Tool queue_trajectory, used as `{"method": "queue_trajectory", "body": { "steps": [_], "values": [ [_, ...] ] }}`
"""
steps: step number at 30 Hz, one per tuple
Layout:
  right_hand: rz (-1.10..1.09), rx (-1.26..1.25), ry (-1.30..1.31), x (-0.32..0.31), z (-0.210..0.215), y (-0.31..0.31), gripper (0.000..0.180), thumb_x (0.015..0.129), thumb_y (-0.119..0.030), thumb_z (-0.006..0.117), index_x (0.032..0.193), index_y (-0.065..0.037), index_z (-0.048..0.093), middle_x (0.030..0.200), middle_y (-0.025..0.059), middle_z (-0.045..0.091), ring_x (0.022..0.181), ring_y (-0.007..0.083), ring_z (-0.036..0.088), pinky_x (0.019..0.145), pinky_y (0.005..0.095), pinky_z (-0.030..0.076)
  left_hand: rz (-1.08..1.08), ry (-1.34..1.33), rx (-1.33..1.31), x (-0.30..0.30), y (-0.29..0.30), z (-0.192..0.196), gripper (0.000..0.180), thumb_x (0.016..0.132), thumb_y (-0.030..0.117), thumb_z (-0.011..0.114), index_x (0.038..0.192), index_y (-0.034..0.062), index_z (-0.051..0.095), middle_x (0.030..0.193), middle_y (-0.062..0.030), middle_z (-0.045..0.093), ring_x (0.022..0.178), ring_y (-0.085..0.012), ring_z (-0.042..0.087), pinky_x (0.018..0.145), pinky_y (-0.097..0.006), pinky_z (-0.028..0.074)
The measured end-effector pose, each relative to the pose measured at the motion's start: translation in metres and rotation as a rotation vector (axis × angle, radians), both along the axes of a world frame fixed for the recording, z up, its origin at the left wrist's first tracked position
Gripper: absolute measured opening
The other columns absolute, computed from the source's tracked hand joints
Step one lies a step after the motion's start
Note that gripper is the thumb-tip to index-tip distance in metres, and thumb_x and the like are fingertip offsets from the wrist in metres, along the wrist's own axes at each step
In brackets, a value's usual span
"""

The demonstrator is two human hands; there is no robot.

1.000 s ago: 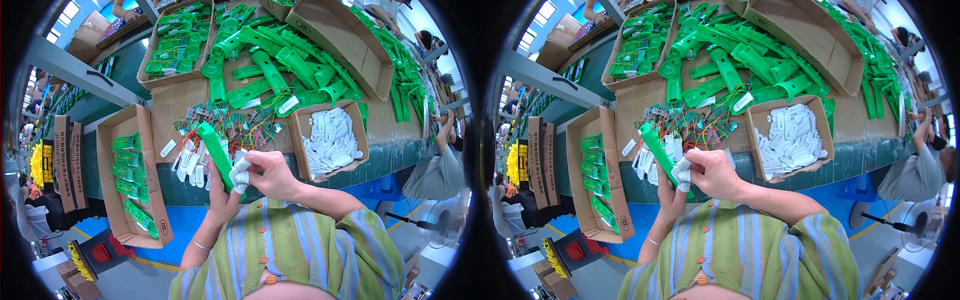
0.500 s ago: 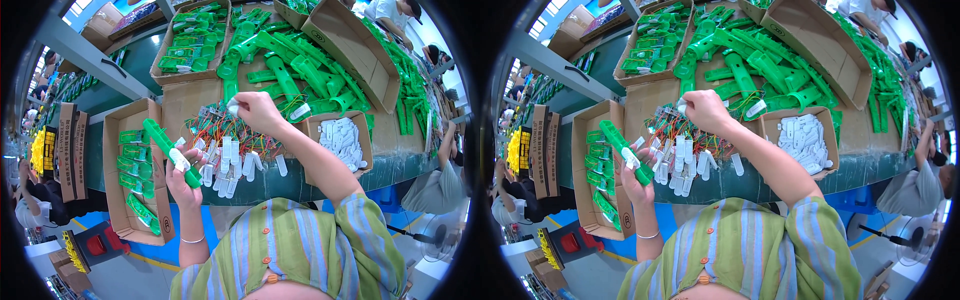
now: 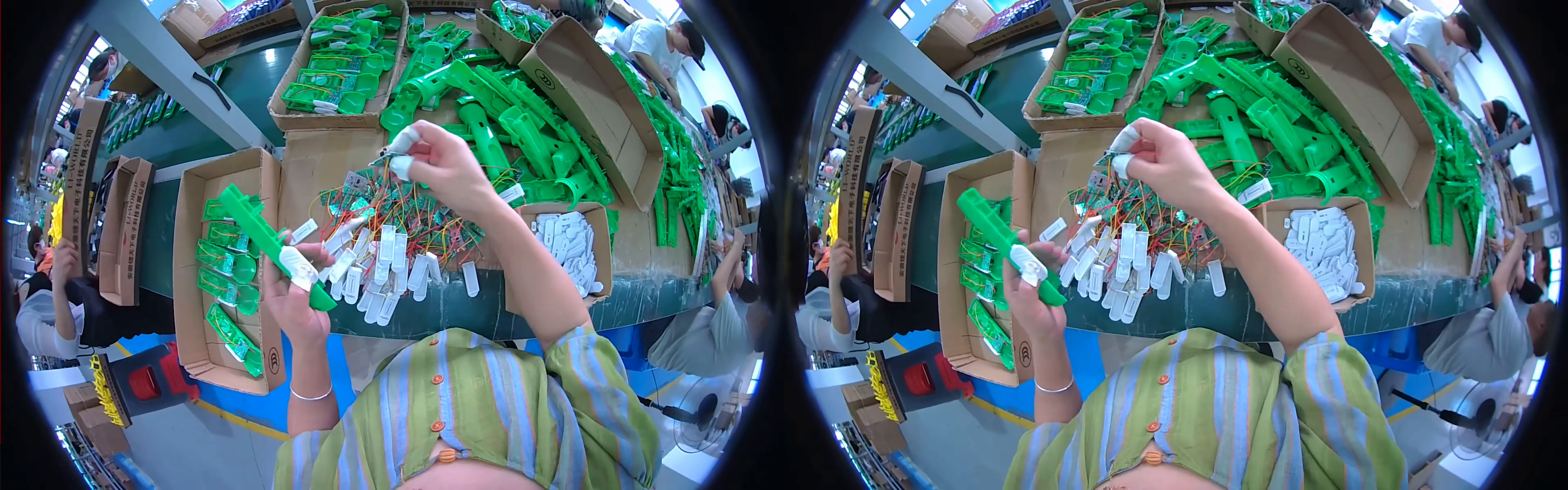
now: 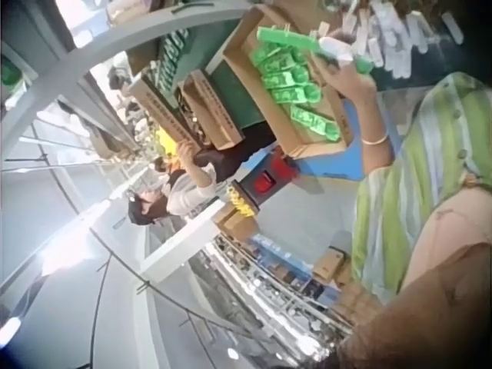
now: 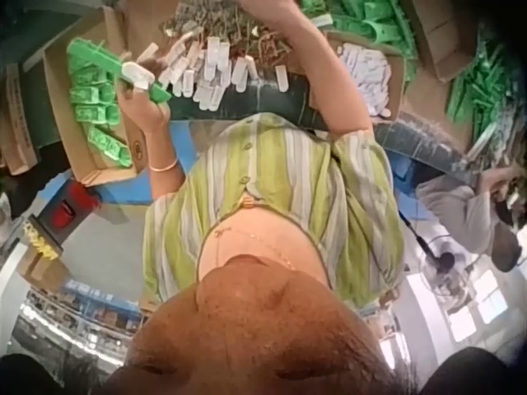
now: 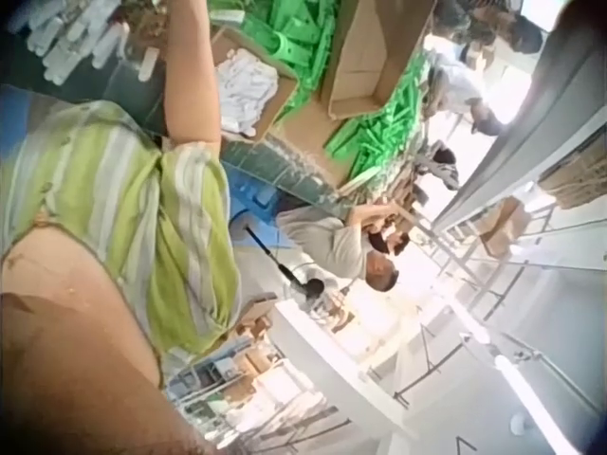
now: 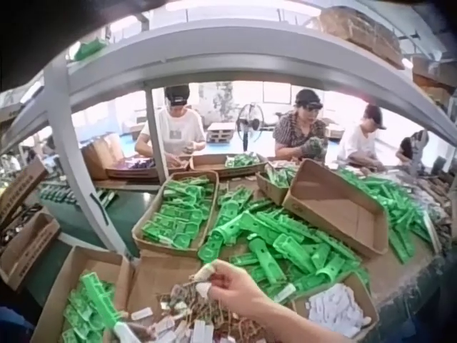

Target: Assembling electronic components and diffusers into green plastic light fixture housings.

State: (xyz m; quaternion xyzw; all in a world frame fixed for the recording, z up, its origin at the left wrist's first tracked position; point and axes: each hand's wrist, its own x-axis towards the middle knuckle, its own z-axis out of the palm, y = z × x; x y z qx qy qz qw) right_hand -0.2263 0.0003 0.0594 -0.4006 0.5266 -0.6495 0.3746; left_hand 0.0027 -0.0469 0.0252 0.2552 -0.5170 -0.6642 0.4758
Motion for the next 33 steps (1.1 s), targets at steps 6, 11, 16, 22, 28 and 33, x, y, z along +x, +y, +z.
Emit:
{"method": "queue_trajectory", "body": {
  "steps": [6,11,16,22,28,33],
  "values": [
    [0.080,-0.172,-0.373,0.025,0.019,0.044,0.020,0.078,0.001,0.059,0.095,-0.002,0.047,0.085,0.0044,0.054,0.073,0.0113,0.057,0.062,0.0246,0.048,-0.166,0.234,-0.044,-0.027,0.006,0.041,0.048,0.079,0.011,0.054,0.121,-0.0051,0.037,0.101,-0.0207,0.057,0.090,-0.0271,0.060,0.079,-0.038,0.051],
    [0.081,-0.163,-0.448,0.048,0.019,0.065,0.030,0.081,0.003,0.057,0.109,0.001,0.049,0.087,0.0048,0.057,0.075,0.0125,0.061,0.062,0.0263,0.053,-0.510,0.407,0.314,-0.045,0.021,0.035,0.056,0.087,0.025,0.050,0.129,-0.0051,0.029,0.114,-0.0142,0.051,0.101,-0.0234,0.055,0.083,-0.037,0.050],
    [0.030,-0.085,-0.307,0.057,0.021,0.075,0.025,0.078,0.003,0.061,0.101,0.001,0.053,0.081,0.0026,0.058,0.072,0.0082,0.059,0.061,0.0221,0.051,-0.583,0.468,0.375,-0.039,0.017,0.014,0.045,0.087,0.013,0.049,0.126,-0.0059,0.035,0.121,-0.0169,0.046,0.105,-0.0251,0.052,0.085,-0.038,0.048],
    [-0.109,-0.017,0.373,0.070,0.031,0.075,0.023,0.073,0.002,0.062,0.095,0.001,0.054,0.065,0.0030,0.057,0.056,0.0068,0.056,0.051,0.0199,0.046,-0.682,0.511,0.498,-0.034,0.018,-0.009,0.040,0.088,0.017,0.049,0.122,-0.0041,0.041,0.117,-0.0154,0.052,0.105,-0.0275,0.054,0.090,-0.040,0.045],
    [-0.234,-0.022,0.476,0.081,0.021,0.066,0.021,0.072,0.002,0.060,0.091,0.000,0.054,0.066,0.0067,0.060,0.056,0.0125,0.060,0.050,0.0244,0.047,-0.613,0.495,0.477,-0.039,0.030,-0.011,0.039,0.090,0.020,0.043,0.123,-0.0007,0.040,0.118,-0.0140,0.050,0.104,-0.0255,0.054,0.090,-0.039,0.044],
    [-0.266,-0.018,0.840,0.082,0.015,0.064,0.030,0.066,0.002,0.060,0.095,-0.004,0.057,0.077,0.0091,0.056,0.064,0.0220,0.059,0.051,0.0310,0.048,-0.520,0.497,0.490,-0.041,0.038,-0.009,0.036,0.092,0.019,0.039,0.124,0.0031,0.038,0.118,-0.0115,0.050,0.106,-0.0239,0.053,0.089,-0.037,0.045]
  ]
}}
